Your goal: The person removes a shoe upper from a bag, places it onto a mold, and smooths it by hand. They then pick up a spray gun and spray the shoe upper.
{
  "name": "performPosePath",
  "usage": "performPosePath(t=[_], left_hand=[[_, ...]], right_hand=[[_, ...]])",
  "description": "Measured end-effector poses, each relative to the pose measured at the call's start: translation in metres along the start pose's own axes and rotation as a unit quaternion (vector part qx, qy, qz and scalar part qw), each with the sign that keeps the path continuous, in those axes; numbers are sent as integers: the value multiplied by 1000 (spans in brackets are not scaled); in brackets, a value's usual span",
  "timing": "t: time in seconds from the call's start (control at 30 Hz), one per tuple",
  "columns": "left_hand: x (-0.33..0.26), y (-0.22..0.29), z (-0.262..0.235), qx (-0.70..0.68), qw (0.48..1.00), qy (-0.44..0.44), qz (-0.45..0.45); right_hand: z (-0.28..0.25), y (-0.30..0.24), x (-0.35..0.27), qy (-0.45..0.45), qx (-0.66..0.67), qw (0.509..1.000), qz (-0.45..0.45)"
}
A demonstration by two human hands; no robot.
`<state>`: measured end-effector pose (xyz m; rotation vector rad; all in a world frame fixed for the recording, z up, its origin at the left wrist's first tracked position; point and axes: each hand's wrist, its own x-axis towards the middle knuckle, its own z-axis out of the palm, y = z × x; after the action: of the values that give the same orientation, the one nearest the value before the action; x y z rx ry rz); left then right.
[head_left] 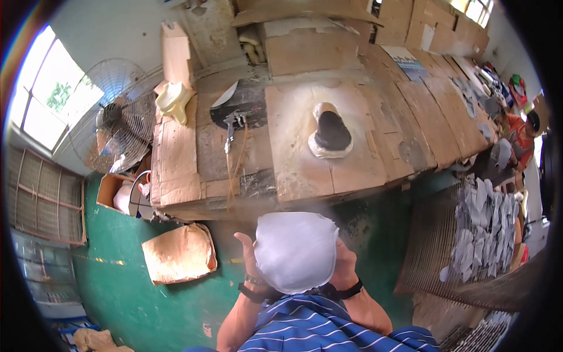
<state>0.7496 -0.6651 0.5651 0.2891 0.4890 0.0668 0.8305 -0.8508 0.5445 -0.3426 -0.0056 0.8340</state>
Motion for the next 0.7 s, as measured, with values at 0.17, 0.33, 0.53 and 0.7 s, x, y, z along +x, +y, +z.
performPosePath(t=[0.17,0.33,0.53,0.7], left_hand=[[61,6,1,12,999,21,-30],[124,12,45,17,996,-19,-84],[181,35,114,0,991,-17,-133],[270,82,157,77,993,-85,-3]], right_hand=[[6,-25,24,98,-61,993,-36],[5,-59,51,157,-34,984,-75],[25,-120,126,268,6,958,-104],[69,-181,202,208,-42,970,-120]])
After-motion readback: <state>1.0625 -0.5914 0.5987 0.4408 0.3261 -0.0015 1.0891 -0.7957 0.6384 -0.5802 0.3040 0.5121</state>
